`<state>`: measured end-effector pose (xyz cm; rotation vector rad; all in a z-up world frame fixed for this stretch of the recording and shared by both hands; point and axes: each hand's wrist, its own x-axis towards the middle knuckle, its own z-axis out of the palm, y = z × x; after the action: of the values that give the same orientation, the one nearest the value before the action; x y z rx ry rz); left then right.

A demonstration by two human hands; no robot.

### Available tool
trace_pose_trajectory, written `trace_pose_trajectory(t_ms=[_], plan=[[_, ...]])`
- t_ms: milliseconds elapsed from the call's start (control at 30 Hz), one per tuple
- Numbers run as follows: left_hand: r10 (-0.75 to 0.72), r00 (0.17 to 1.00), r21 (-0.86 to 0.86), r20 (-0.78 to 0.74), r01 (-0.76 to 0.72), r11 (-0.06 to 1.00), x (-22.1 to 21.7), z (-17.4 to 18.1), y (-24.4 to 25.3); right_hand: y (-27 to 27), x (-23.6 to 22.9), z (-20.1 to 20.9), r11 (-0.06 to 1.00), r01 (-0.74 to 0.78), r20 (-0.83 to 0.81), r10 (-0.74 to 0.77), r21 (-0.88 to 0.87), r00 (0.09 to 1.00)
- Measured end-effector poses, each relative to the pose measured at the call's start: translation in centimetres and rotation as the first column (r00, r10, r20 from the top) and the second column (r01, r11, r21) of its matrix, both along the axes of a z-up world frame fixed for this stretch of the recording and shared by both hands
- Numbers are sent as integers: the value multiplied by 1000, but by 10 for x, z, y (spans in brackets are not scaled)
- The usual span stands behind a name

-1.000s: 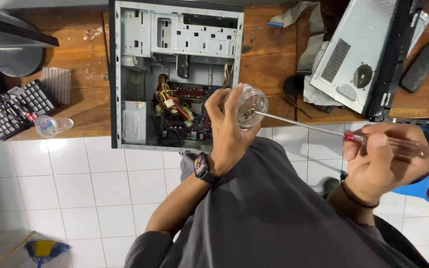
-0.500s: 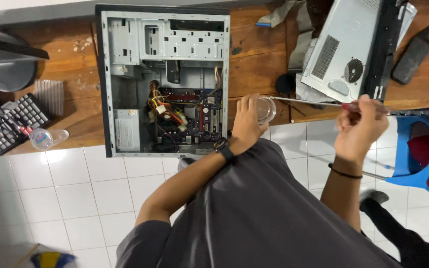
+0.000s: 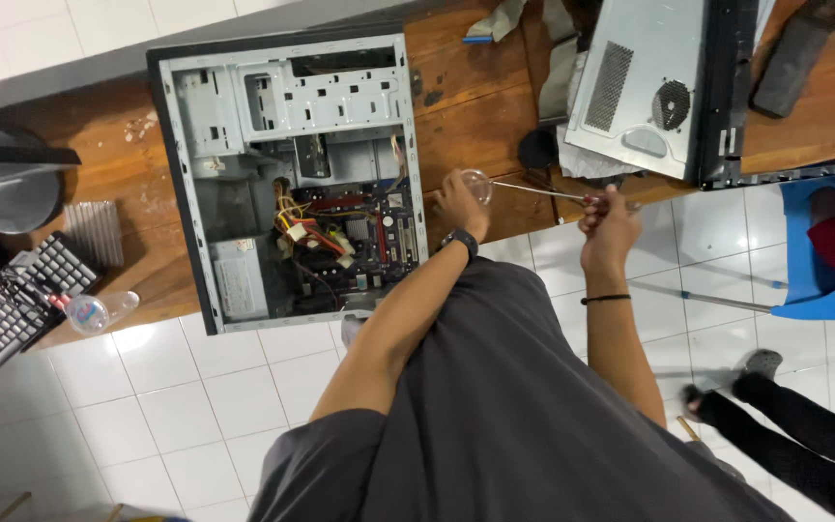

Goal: The person installs a hard drive into a computer case, secures it with a screwdriver, and then connects power cables to the motherboard.

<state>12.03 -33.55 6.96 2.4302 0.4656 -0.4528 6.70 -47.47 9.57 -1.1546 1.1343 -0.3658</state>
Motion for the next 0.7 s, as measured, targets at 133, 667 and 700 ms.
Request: trace_pose_trajectory(t_ms=[133, 667, 700], plan=[[-54, 999, 50, 3, 53, 997, 2, -10, 3, 2, -2, -13, 997, 43, -12, -43, 64, 999], [194, 967, -406, 165, -113, 907, -12, 5, -3, 5, 0, -25, 989, -6, -60, 15, 145, 998], [222, 975, -422, 13, -196, 885, -10, 8, -7, 4, 0, -24, 989, -13, -55, 21, 150, 998]])
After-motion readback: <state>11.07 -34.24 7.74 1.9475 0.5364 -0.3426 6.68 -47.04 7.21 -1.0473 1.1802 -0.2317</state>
